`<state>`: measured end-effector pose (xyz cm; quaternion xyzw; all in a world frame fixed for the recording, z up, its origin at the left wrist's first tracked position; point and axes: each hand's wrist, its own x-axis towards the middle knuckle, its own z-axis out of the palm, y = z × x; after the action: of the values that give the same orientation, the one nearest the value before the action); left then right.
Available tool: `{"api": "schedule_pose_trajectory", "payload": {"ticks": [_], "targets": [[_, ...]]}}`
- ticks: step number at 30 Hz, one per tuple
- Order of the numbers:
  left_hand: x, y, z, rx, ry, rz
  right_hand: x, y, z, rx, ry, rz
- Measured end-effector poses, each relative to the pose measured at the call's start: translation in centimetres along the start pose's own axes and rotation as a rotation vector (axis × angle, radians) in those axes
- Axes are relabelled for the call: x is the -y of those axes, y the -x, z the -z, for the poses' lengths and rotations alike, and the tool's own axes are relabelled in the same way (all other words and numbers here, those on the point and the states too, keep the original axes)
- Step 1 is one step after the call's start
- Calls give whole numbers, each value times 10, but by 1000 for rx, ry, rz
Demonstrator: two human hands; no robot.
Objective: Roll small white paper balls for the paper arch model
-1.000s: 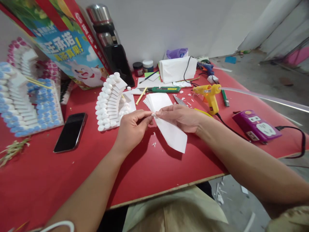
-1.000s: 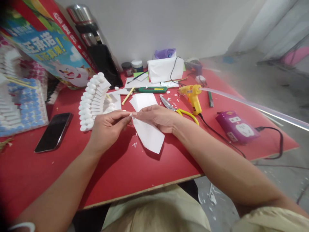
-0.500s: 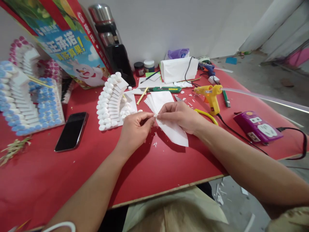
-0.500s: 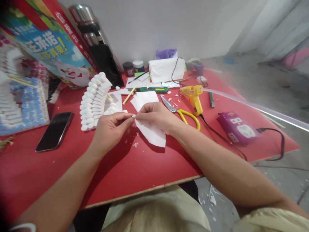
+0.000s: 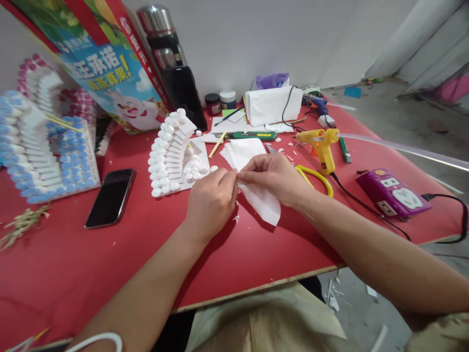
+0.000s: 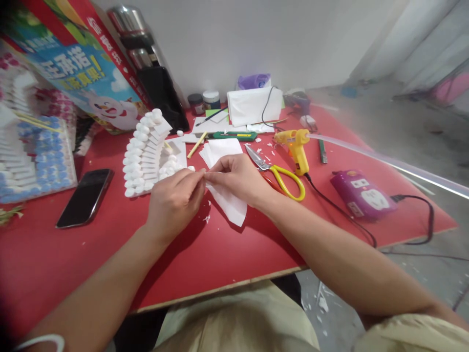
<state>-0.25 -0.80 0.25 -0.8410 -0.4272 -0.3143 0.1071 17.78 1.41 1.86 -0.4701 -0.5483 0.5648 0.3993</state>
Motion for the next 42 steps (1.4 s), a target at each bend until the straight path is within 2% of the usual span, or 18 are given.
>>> {"api": "schedule_pose_trajectory", "payload": {"ticks": [3,5,9,12,15,22,24,27,30,32,34,36,39,42], "targets": [[-2,0,1,-6,134,57,1,1,0,-1,23,16],[-1,-1,3,17,370,181,2,1,1,2,85,43],[3,-6,9,141,815,494,4,-1,7,23,272,159],[7,-8,12,191,945,564,5,-3,11,45,332,239],[8,-8,12,184,930,538,4,-3,12,54,359,274],[10,-6,8,118,719,436,8,0,12,21,543,344],[10,-7,9,113,739,445,12,0,18,52,469,288],[9,-9,13,149,792,432,16,-6,33,92,181,50],[7,-12,18,174,797,363,14,-13,46,162,-45,-167],[6,-13,20,169,763,290,12,-17,52,257,-97,-244],[5,-14,22,166,723,218,10,-17,55,335,-112,-270],[6,-14,22,162,692,175,10,-16,55,355,-98,-270],[7,-13,21,134,659,177,10,-12,47,368,-49,-266],[8,-12,19,121,659,195,9,-8,37,445,-37,-195]]}}
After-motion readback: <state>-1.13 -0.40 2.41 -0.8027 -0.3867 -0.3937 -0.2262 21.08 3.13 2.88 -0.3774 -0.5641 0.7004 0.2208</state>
